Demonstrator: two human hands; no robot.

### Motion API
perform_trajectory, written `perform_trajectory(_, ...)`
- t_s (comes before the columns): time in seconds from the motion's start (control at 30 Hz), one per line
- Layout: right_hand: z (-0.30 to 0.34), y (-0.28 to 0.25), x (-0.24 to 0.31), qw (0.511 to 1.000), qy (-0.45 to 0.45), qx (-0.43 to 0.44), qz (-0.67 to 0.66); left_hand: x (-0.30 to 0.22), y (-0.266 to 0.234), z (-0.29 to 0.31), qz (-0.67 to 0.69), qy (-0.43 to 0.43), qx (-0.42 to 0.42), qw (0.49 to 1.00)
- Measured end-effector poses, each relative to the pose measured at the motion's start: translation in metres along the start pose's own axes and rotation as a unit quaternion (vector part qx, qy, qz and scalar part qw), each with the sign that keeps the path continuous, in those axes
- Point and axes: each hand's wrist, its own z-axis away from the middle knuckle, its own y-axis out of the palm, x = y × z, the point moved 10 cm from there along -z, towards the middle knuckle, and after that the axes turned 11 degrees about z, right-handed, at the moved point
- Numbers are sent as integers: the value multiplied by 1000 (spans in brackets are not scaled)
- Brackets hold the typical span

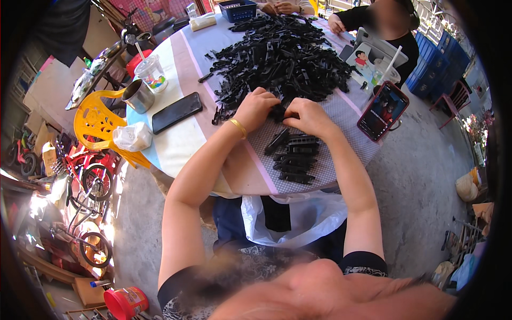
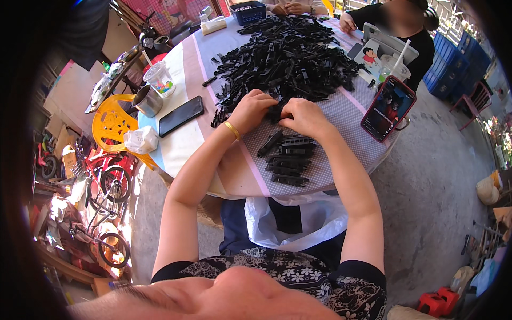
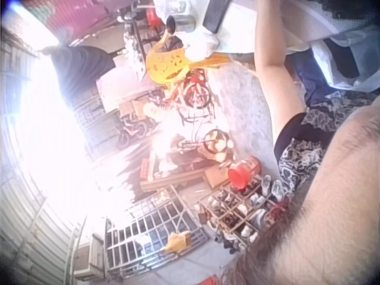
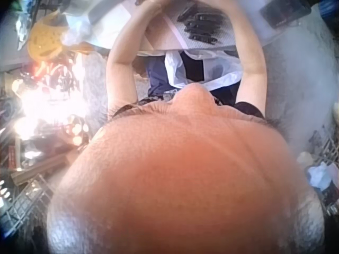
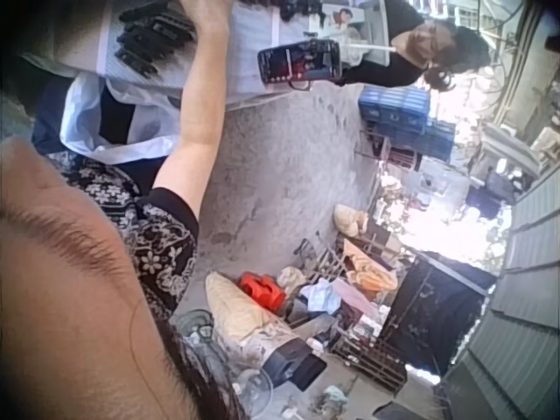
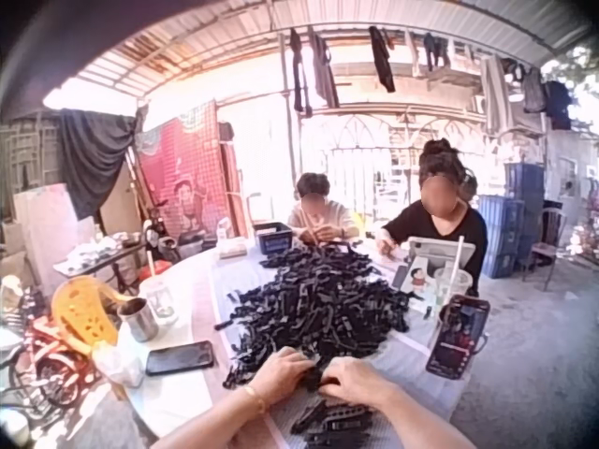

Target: The person assembles black plastic components by hand, taking pieces from a pile, snapping them together, and stacking the assembled parts on the table.

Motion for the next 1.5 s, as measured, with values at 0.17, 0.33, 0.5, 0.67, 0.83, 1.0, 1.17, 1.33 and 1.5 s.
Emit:
perform_trajectory(0.17,2,-21,-13,981,52,-111,-148,8,-11,0,19,-57,-57,997)
perform_trajectory(0.33,5,-41,3,961,-35,-216,-171,41,-5,12,410,-265,-94,868)
perform_trajectory(0.5,4,-36,-4,947,-1,-200,-252,47,17,23,508,-355,-49,783)
perform_trajectory(0.67,5,-37,-4,951,1,-204,-232,26,10,15,461,-307,-12,833)
perform_trajectory(0.83,4,-34,-5,948,-3,-208,-240,16,-1,12,358,-253,-15,899)
perform_trajectory(1.0,6,-44,-10,958,52,-222,-174,14,-18,8,248,-212,-65,943)
perform_trajectory(1.17,8,-50,3,960,-44,-247,-125,0,-21,5,230,-174,-49,956)
perform_trajectory(1.33,5,-37,-3,970,-10,-171,-171,-19,-28,-1,186,-111,-52,975)
perform_trajectory(1.5,13,-52,10,960,-58,-255,-105,-26,-36,-1,195,-89,-83,973)
